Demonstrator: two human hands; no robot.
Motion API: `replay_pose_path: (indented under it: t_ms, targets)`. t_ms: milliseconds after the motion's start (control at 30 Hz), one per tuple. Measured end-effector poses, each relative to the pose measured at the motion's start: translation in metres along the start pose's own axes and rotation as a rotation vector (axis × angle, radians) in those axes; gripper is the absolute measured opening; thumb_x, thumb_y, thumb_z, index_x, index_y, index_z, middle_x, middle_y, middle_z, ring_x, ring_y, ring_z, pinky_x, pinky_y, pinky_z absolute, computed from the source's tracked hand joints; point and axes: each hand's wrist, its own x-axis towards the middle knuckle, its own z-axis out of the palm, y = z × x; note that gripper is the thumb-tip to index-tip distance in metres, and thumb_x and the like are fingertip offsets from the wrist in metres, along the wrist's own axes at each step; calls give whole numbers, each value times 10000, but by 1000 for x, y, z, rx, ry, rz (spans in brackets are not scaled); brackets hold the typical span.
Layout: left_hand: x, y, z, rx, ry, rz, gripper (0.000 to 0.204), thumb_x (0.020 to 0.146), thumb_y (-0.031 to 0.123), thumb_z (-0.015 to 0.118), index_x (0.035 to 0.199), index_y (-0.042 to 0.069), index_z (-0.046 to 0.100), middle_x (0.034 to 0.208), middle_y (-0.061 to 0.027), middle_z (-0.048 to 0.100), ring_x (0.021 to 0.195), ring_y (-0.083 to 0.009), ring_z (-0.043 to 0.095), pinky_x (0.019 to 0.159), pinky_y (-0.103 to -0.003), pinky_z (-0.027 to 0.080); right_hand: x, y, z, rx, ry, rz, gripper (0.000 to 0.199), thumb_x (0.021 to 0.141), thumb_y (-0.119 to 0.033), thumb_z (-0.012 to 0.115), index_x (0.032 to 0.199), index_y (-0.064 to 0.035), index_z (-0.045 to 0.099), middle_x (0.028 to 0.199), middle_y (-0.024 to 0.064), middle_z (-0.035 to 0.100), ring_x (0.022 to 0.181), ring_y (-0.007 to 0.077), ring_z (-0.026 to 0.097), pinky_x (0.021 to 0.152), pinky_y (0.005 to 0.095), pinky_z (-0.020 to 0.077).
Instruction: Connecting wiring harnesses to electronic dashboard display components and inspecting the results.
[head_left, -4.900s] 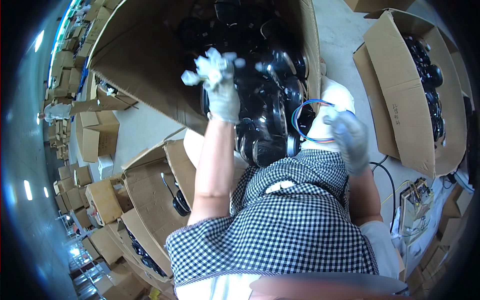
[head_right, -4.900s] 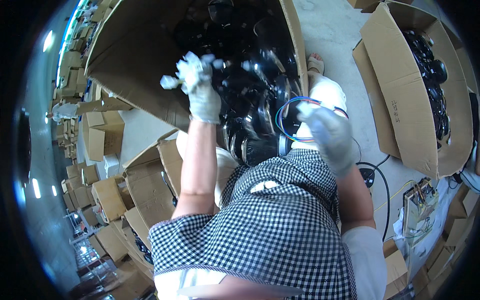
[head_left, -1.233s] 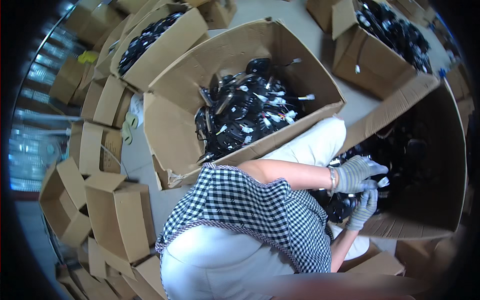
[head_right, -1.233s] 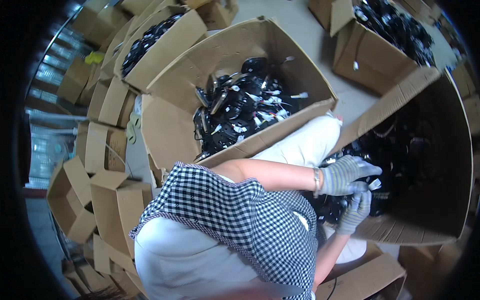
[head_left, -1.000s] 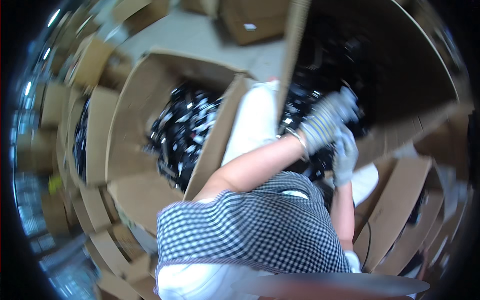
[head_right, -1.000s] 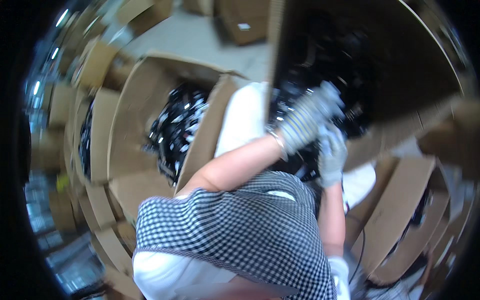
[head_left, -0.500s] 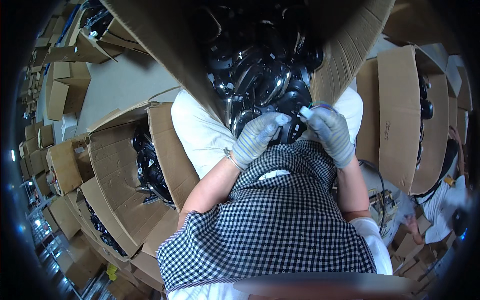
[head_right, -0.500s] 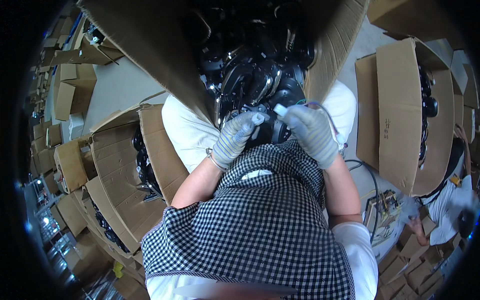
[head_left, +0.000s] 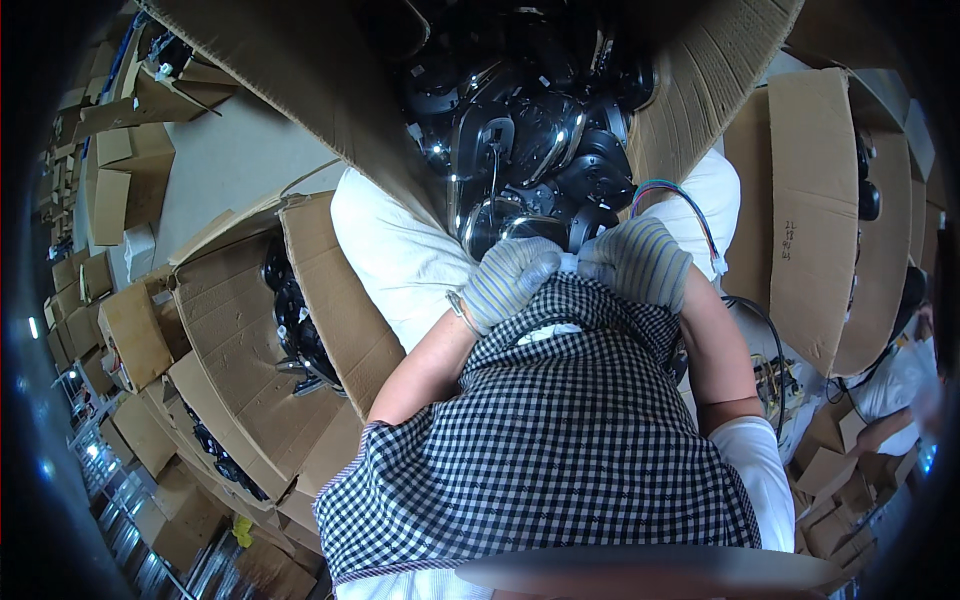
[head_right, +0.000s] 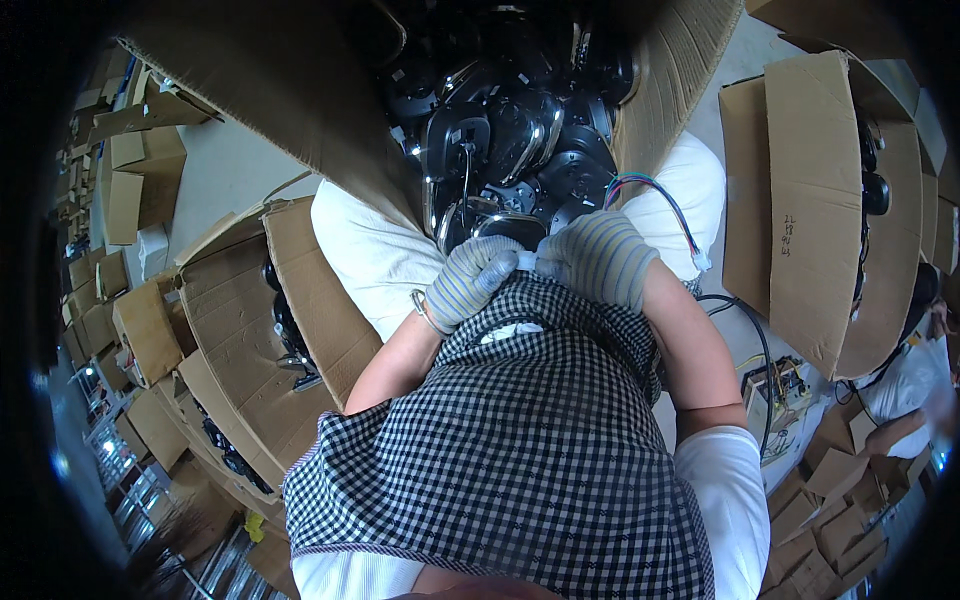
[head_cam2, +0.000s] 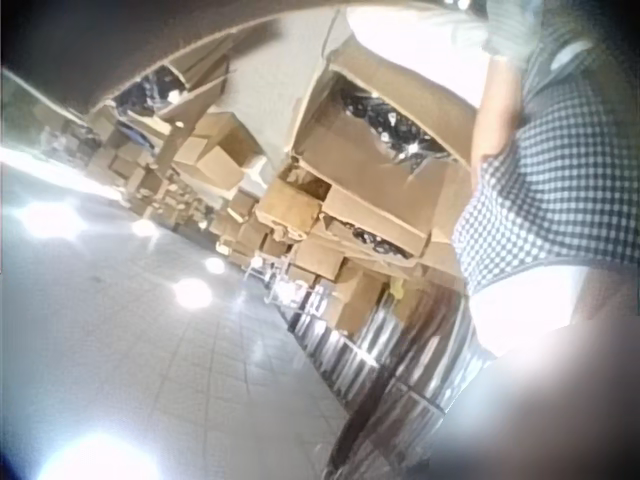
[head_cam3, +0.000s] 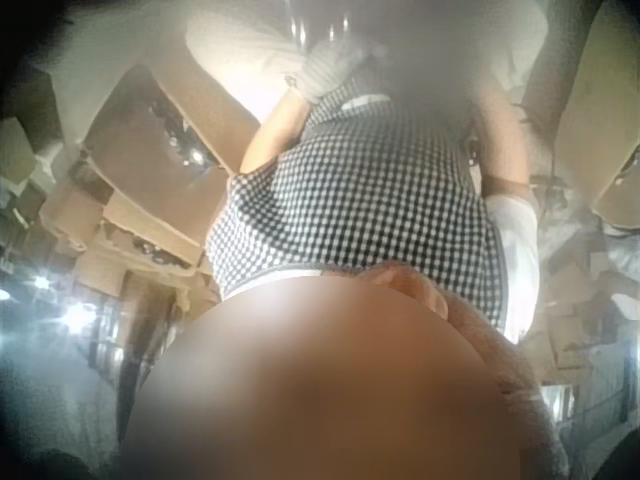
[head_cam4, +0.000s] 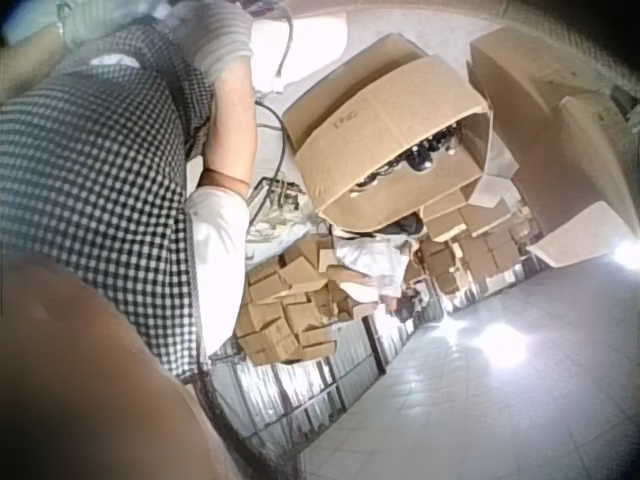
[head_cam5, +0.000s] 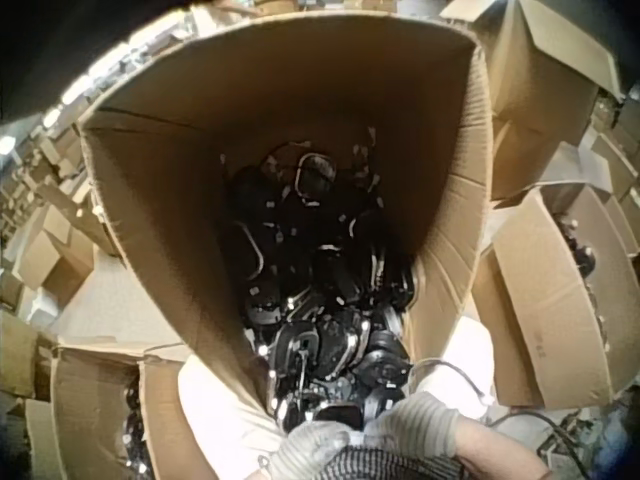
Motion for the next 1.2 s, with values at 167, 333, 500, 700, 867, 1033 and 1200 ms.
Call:
replay_pose_path:
  t_ms: [167,333,500,700,867,1033,1200]
  targets:
    - [31,-5,1,-103,57,143,435,955,378,399,938,1,615,838,-100,624,798,-234,594,767,-334,459,-3,18,12,198,209,-48,206,859,-267,563,862,-81,651,758,124,630,722,303,627,623,384,473]
    - [118,-12,26,75,-169,480,350,913,329,455,864,24,618,838,-100,633,747,-288,596,717,-344,476,-42,24,19,343,466,274,227,886,-235,541,816,-35,623,723,158,600,658,332,593,598,383,458]
    - [168,-2,79,-136,-549,315,412,923,349,458,734,30,637,701,-79,629,654,-212,603,651,-305,478,-66,7,35,244,561,521,277,908,-232,539,775,4,597,602,131,532,531,242,478,549,323,422]
    - [155,0,77,-306,-561,-92,493,932,420,430,669,51,626,614,-33,603,519,-135,556,564,-275,473,-52,-5,27,235,470,593,255,903,-217,531,800,-3,623,714,205,590,649,353,579,613,389,448]
    - [139,-8,59,-306,-380,-128,491,924,437,423,711,37,610,681,-64,610,628,-155,578,612,-303,473,-39,0,30,170,476,458,242,888,-212,538,769,-15,612,703,196,589,655,354,583,598,412,437]
    - [119,-23,33,-42,-293,76,214,889,197,508,1021,47,585,834,-101,629,749,-207,605,698,-298,483,-21,4,33,50,479,310,211,875,-211,541,768,-44,613,702,169,596,662,360,585,588,441,440]
    - [85,9,-25,-109,-82,67,290,816,171,627,1087,73,596,842,-90,629,793,-207,618,743,-292,486,18,10,-5,-19,566,162,197,883,-200,525,826,-40,626,663,154,576,632,338,580,557,409,444]
